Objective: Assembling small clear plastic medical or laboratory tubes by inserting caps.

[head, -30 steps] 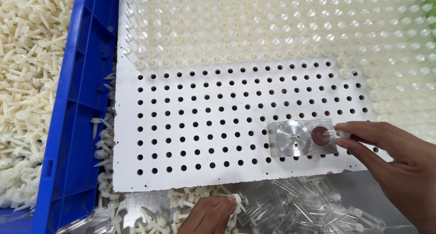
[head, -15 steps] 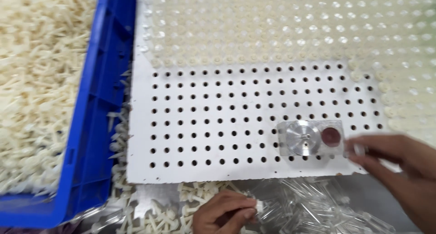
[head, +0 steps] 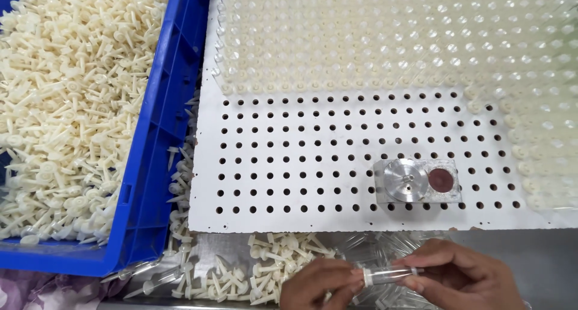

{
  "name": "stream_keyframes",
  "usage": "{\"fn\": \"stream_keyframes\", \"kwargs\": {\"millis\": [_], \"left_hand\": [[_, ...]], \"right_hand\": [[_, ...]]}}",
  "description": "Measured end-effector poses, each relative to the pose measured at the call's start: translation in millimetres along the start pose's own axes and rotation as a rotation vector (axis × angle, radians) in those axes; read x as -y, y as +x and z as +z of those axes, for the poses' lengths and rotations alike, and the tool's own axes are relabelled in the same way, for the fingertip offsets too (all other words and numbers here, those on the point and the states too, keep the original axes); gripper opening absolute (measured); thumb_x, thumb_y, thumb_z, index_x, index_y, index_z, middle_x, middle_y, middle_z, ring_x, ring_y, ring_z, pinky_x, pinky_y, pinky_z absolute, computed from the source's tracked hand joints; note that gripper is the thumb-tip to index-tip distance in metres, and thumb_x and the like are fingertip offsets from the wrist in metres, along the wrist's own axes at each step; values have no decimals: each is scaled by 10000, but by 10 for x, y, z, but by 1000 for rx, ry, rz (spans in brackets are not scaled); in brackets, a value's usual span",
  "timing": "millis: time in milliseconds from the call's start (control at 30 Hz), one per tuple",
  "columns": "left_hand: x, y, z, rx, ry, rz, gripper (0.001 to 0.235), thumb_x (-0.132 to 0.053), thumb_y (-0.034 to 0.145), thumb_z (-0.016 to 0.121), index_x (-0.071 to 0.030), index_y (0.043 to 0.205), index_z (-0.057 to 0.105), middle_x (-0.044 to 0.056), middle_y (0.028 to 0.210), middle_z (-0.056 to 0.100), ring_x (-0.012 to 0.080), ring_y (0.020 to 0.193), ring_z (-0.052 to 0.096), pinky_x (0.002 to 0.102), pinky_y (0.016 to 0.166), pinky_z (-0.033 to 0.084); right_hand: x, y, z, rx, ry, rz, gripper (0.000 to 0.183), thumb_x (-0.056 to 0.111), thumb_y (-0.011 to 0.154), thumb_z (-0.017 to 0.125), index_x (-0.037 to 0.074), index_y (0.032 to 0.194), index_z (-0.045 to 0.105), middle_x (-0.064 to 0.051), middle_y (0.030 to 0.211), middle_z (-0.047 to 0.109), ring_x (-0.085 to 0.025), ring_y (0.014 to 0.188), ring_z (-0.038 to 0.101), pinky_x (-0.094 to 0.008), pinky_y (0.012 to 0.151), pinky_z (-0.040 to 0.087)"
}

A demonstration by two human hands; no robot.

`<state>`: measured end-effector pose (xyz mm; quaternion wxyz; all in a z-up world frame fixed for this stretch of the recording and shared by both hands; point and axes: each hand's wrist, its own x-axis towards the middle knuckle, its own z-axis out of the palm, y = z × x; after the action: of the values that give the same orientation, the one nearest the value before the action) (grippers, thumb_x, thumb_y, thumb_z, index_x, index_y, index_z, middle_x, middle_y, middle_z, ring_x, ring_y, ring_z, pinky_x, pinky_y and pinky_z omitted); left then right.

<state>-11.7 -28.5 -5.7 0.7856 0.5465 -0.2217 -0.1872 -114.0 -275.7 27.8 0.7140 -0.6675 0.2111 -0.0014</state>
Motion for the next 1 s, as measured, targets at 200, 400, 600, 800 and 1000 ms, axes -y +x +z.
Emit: {"fn": "stream_keyframes", "kwargs": {"millis": [200, 400, 600, 800, 1000], "left_hand": [[-8, -26, 29, 35, 401, 248, 287, 101, 879, 803, -45, 1121, 748, 137, 1088, 752, 185, 965, 785, 284, 779, 695], [-13, 54, 71, 16, 501, 177, 261, 12, 864, 859, -76, 1091, 764, 95, 1071, 766, 191, 967, 809, 290, 797, 692], [363, -153, -1047, 120, 1086, 256, 339, -217, 861, 810, -129, 1167, 695, 81, 1142, 734, 236, 1095, 697, 446, 957, 573], [944, -305, -2145, 62, 1361, 286, 303, -235, 736, 848, -90, 992, 773, 130, 900, 722, 287, 826, 764, 417, 755, 639], [1032, -347, -2235, 21, 1352, 258, 244, -154, 766, 803, -70, 992, 765, 140, 945, 719, 297, 873, 766, 404, 780, 646]], "right_hand": [[-406, 55, 9, -91, 191, 243, 161, -58, 918, 726, -133, 1036, 647, -270, 971, 681, -405, 911, 832, -554, 809, 684], [-130, 42, 34, -168, 207, 306, 173, 32, 911, 700, -120, 987, 667, -266, 875, 750, -358, 833, 822, -501, 742, 713], [1047, 337, -564, -624, -789, -123, 260, 72, 881, 802, 46, 1139, 774, -169, 1045, 779, -271, 1008, 753, -414, 927, 583], [1439, 1044, -1189, -646, -1264, -543, 116, 220, 1083, 781, 155, 1175, 753, -30, 1183, 726, -185, 1187, 675, -439, 1177, 432], [1592, 1269, -1107, -564, -1515, -625, 178, 197, 998, 818, 130, 1158, 780, -61, 1110, 751, -246, 1131, 703, -547, 1236, 347]]}}
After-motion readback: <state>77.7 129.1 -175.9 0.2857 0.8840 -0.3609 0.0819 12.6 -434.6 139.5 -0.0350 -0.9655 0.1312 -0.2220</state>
